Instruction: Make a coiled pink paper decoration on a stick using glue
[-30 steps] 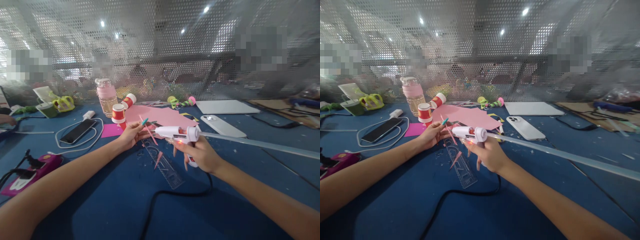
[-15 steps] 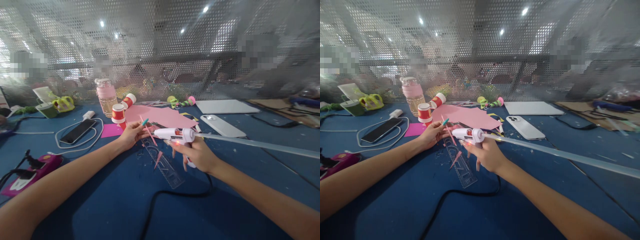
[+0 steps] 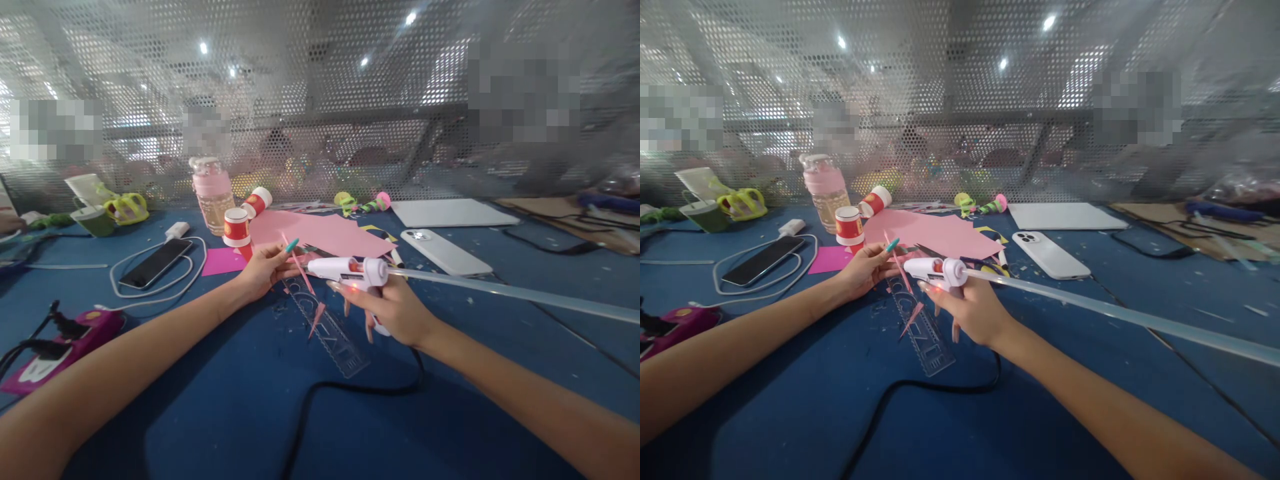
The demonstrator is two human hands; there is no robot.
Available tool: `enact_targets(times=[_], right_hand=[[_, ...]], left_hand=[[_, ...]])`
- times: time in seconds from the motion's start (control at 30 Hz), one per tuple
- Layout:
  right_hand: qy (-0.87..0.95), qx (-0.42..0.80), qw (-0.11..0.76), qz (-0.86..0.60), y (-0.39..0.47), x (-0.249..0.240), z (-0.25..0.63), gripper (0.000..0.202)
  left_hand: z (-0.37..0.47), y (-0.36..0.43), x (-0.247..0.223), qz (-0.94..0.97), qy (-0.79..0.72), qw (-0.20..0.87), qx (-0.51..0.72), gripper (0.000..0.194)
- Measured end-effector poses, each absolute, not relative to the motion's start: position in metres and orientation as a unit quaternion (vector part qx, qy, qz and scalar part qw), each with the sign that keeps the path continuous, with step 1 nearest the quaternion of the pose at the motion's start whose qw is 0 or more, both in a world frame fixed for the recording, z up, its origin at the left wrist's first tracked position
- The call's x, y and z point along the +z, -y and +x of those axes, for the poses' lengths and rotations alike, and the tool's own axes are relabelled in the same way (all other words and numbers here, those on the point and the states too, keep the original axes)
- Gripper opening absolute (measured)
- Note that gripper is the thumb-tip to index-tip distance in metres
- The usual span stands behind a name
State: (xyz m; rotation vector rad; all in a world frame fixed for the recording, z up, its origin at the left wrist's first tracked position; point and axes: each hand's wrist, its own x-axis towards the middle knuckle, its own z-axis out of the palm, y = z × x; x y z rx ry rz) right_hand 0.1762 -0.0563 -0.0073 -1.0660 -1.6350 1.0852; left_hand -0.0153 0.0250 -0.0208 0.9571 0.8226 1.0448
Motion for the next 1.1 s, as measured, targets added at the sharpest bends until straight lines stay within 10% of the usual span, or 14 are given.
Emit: enact_targets(times=[1.1], right_hand=[[0.703, 0.354, 0.448, -0.424, 0.0566, -0.0059, 0.1728, 0.016]], left_hand=[[-0.0146, -0.023, -0.0185, 0.43, -0.357, 0.684, 0.469, 0.024]])
